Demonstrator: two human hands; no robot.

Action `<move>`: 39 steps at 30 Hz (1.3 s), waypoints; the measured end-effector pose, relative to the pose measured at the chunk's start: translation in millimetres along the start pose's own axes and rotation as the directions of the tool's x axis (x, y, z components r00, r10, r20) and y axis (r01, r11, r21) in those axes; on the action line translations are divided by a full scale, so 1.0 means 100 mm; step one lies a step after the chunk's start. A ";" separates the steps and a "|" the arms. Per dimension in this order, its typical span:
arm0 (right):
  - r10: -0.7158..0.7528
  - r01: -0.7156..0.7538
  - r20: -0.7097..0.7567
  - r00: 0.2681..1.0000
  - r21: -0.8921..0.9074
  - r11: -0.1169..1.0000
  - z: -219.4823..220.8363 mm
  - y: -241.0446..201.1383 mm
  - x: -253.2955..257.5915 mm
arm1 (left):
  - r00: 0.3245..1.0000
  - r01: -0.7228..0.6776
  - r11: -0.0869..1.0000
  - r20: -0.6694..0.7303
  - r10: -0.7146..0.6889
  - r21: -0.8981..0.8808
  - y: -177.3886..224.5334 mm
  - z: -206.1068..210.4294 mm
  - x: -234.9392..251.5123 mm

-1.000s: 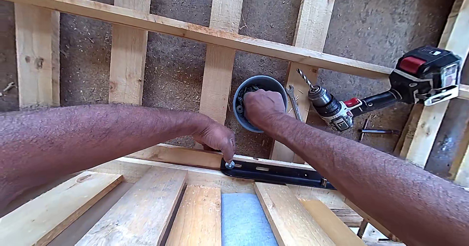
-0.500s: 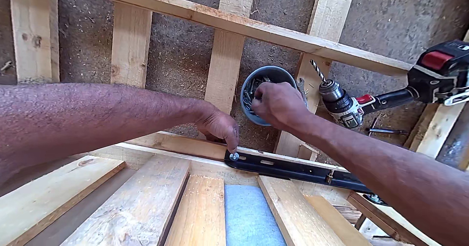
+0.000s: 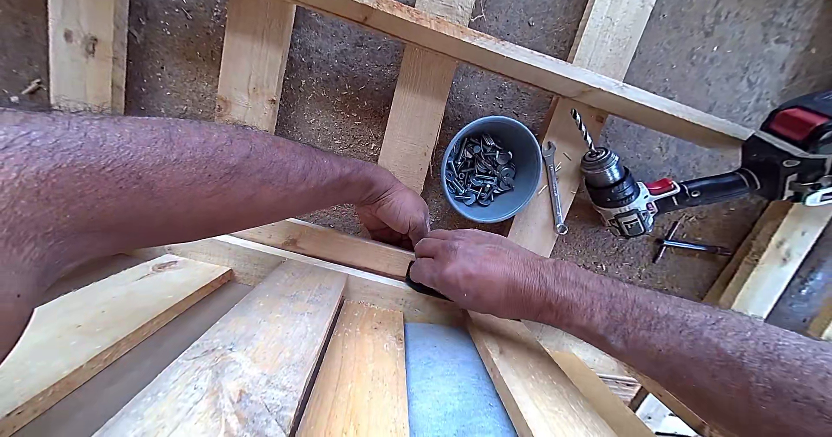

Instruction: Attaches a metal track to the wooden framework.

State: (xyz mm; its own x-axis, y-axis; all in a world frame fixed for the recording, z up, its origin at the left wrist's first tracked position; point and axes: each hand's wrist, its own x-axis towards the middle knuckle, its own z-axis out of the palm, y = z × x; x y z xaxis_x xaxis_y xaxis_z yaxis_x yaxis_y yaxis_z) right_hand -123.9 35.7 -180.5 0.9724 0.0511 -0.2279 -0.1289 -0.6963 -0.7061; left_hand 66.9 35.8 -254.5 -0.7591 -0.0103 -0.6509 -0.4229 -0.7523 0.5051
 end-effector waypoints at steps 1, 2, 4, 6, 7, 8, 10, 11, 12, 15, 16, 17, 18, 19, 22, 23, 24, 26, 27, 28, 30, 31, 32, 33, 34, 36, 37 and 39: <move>0.006 -0.006 -0.002 1.000 0.014 1.000 0.01 0.01 -0.02 | 1.000 0.008 1.000 -0.010 -0.008 0.000 0.00 0.00 0.00; 0.012 -0.012 -0.008 1.000 0.029 1.000 0.03 0.03 -0.03 | 1.000 0.021 1.000 -0.020 -0.020 0.006 0.01 0.00 0.00; 0.010 -0.007 -0.043 0.999 0.059 0.998 0.07 0.06 -0.06 | 1.000 0.001 1.000 -0.006 -0.001 -0.001 0.00 0.01 0.01; -0.003 0.008 -0.078 0.997 0.067 0.998 0.08 0.10 -0.08 | 0.999 -0.032 0.999 0.021 0.033 -0.034 -0.03 0.01 0.04; -0.005 0.010 -0.088 0.996 0.062 0.998 0.08 0.11 -0.09 | 0.998 -0.050 0.998 0.039 0.052 -0.047 -0.05 -0.01 0.06; -0.007 0.012 -0.094 0.996 0.059 0.998 0.08 0.12 -0.09 | 0.996 -0.064 0.996 0.053 0.067 -0.060 -0.07 -0.02 0.08; -0.010 0.015 -0.095 0.995 0.054 0.998 0.09 0.10 -0.09 | 0.996 -0.058 0.997 0.058 0.061 -0.052 -0.07 -0.03 0.08; -0.010 0.014 -0.085 0.996 0.051 0.999 0.09 0.10 -0.08 | 0.997 -0.049 0.998 0.058 0.051 -0.046 -0.06 -0.02 0.07; -0.010 0.014 -0.076 0.997 0.052 0.999 0.09 0.09 -0.07 | 0.997 -0.045 0.998 0.056 0.048 -0.049 -0.06 -0.02 0.07; -0.008 0.012 -0.076 0.997 0.060 0.998 0.08 0.10 -0.07 | 0.992 -0.094 0.990 0.078 0.103 -0.103 -0.11 -0.02 0.11; -0.009 0.014 -0.079 0.997 0.065 0.998 0.08 0.11 -0.08 | 0.989 -0.102 0.989 0.096 0.112 -0.108 -0.13 -0.03 0.12; -0.011 0.016 -0.084 0.996 0.069 0.997 0.08 0.11 -0.09 | 0.988 -0.104 0.989 0.106 0.115 -0.103 -0.14 -0.04 0.14; -0.009 0.015 -0.088 0.996 0.070 0.997 0.09 0.12 -0.09 | 0.989 -0.094 0.992 0.103 0.103 -0.089 -0.13 -0.05 0.13; -0.006 0.012 -0.086 0.996 0.067 0.998 0.09 0.12 -0.09 | 0.994 -0.068 0.995 0.086 0.074 -0.071 -0.11 -0.04 0.11; -0.006 0.008 -0.083 0.997 0.024 1.000 0.10 0.11 -0.08 | 1.000 -0.007 0.999 0.030 0.008 -0.031 -0.02 0.01 0.04; -0.008 0.009 -0.074 0.997 0.007 1.000 0.09 0.10 -0.07 | 1.000 0.000 0.999 0.028 0.001 -0.037 -0.01 0.01 0.04; -0.013 0.013 -0.069 0.998 0.000 1.000 0.09 0.10 -0.07 | 1.000 0.004 0.998 0.025 -0.002 -0.058 -0.01 0.01 0.04; -0.019 0.021 -0.073 0.997 0.018 1.000 0.09 0.11 -0.08 | 1.000 -0.011 0.995 0.016 0.012 -0.095 -0.03 0.02 0.05; -0.016 0.018 -0.072 0.997 0.027 0.999 0.10 0.11 -0.09 | 1.000 -0.016 0.994 0.008 0.017 -0.110 -0.06 0.02 0.06; -0.016 0.018 -0.074 0.997 0.031 0.999 0.11 0.12 -0.10 | 1.000 -0.016 0.994 0.018 0.018 -0.108 -0.06 0.02 0.06; -0.019 0.021 -0.071 0.997 0.025 0.999 0.12 0.14 -0.11 | 0.999 -0.029 0.994 0.043 0.033 -0.104 -0.07 0.01 0.07; -0.025 0.027 -0.071 0.997 0.021 0.999 0.12 0.14 -0.11 | 0.998 -0.040 0.994 0.049 0.045 -0.104 -0.07 0.01 0.08; -0.032 0.033 -0.067 0.997 0.014 0.999 0.12 0.15 -0.11 | 0.997 -0.043 0.995 0.061 0.048 -0.089 -0.07 -0.01 0.08; -0.038 0.039 -0.063 0.997 0.005 0.999 0.12 0.15 -0.11 | 0.998 -0.037 0.996 0.055 0.041 -0.079 -0.07 0.00 0.07; -0.046 0.045 -0.063 0.997 -0.009 0.999 0.12 0.15 -0.11 | 0.998 -0.030 0.997 0.050 0.033 -0.076 -0.06 0.00 0.07; -0.057 0.055 -0.072 0.996 -0.034 0.998 0.11 0.15 -0.11 | 0.998 -0.036 0.995 0.057 0.042 -0.098 -0.05 0.00 0.07; -0.058 0.055 -0.075 0.996 -0.044 0.998 0.11 0.15 -0.11 | 0.996 -0.053 0.992 0.065 0.061 -0.118 -0.08 -0.01 0.09; -0.061 0.058 -0.064 0.996 -0.056 0.997 0.10 0.14 -0.11 | 0.997 -0.042 0.994 0.067 0.049 -0.104 -0.08 -0.01 0.09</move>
State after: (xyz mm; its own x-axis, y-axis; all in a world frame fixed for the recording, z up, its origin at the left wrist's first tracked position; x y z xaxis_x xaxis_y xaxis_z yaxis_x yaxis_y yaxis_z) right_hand -138.3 32.5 -195.0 0.9889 0.0479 -0.1408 -0.0613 -0.7313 -0.6793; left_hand 64.3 40.7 -264.8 -0.8103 -0.0027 -0.5859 -0.3372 -0.8156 0.4701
